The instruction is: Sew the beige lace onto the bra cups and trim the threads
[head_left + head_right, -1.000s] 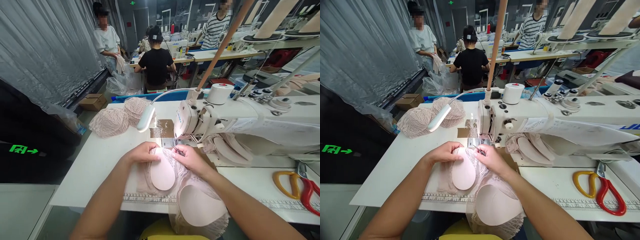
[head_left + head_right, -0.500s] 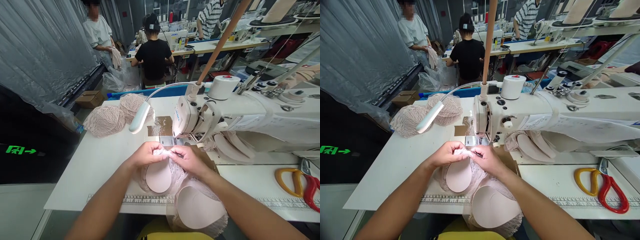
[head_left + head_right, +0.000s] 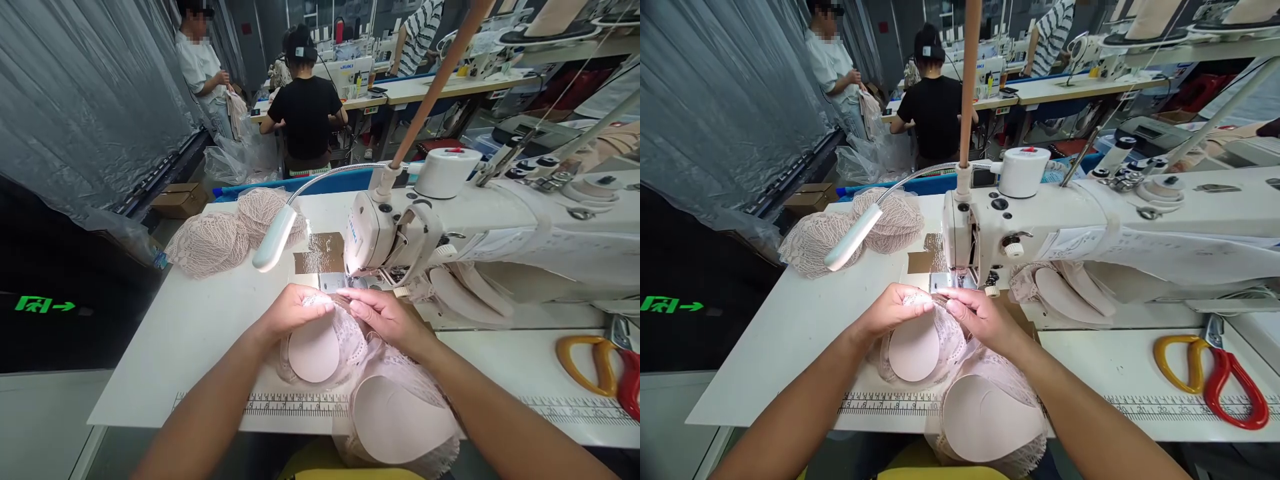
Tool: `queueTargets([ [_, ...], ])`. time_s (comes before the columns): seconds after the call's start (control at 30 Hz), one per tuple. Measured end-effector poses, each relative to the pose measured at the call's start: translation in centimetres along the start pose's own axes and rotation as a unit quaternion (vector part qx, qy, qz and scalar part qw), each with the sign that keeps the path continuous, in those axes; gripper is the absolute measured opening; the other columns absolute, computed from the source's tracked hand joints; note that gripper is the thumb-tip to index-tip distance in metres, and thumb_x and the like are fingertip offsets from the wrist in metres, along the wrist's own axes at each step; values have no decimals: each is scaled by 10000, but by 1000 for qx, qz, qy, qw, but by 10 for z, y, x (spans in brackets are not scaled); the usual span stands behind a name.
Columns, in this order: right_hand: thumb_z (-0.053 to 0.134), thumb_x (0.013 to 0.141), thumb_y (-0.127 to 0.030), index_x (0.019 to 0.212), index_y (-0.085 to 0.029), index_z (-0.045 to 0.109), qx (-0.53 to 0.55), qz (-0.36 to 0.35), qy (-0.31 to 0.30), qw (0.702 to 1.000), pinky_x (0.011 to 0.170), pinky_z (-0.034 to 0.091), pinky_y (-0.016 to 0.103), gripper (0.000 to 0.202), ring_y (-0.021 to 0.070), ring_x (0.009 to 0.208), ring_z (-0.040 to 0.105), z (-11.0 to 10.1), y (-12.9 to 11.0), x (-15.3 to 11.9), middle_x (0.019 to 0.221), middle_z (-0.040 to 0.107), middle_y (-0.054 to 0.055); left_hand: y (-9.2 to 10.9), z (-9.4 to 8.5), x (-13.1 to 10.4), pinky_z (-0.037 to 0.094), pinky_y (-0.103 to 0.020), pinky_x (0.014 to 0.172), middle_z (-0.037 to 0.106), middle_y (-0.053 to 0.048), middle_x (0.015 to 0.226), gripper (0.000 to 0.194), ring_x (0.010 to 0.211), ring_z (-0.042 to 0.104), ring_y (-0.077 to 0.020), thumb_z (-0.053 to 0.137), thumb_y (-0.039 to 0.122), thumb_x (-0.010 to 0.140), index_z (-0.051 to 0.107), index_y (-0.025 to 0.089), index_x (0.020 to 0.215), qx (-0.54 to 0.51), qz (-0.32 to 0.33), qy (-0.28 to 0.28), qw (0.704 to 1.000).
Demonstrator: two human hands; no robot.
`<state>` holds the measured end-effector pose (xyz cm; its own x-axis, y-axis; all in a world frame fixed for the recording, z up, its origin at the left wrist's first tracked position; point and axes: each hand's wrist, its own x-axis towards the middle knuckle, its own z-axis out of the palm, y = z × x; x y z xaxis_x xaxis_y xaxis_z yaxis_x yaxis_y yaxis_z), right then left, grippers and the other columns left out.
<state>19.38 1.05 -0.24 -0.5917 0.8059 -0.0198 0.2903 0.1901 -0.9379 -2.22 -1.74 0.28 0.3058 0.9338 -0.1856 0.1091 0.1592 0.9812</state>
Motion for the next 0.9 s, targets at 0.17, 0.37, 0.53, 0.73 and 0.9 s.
queueTargets([
  [0.17, 547, 844, -424, 1102, -242, 607, 17, 43, -2, 999, 767, 487, 308, 321, 188, 893, 609, -4, 2, -3, 1007, 650, 42, -5, -1, 1, 435, -265, 683, 657, -56, 751, 288, 714, 575, -158, 712, 391, 726, 702, 105, 757, -1, -2, 45, 999],
  [0.37, 559, 841, -367, 991, -196, 602, 18, 22, -25, 999, 714, 482, 289, 232, 160, 799, 598, 4, -2, 2, 900, 642, 33, -6, 2, 2, 440, -287, 691, 674, -69, 758, 306, 728, 582, -174, 723, 392, 714, 734, 106, 824, -31, -5, -17, 999],
  [0.53, 584, 823, -291, 944, -194, 628, 48, -13, -14, 999, 804, 492, 316, 161, 175, 891, 617, 13, -7, 4, 947, 663, 43, -2, 5, 2, 337, -246, 558, 524, -1, 583, 328, 593, 447, -113, 738, 419, 679, 678, 97, 668, -27, -18, -34, 999],
  [0.73, 591, 817, -293, 861, -182, 644, 69, -12, -4, 998, 750, 506, 315, 131, 173, 819, 628, 16, -7, 4, 850, 667, 39, -4, 5, 2, 206, -238, 513, 332, 48, 534, 373, 545, 284, -74, 725, 389, 696, 531, 120, 524, -26, -14, -53, 998],
  [0.9, 585, 817, -297, 803, -178, 652, 49, -18, -3, 999, 691, 491, 304, 138, 161, 749, 600, 13, -6, 4, 790, 645, 33, -4, 5, 2, 217, -246, 532, 354, 41, 557, 305, 562, 301, -82, 718, 365, 706, 595, 110, 592, -28, -20, -65, 997],
])
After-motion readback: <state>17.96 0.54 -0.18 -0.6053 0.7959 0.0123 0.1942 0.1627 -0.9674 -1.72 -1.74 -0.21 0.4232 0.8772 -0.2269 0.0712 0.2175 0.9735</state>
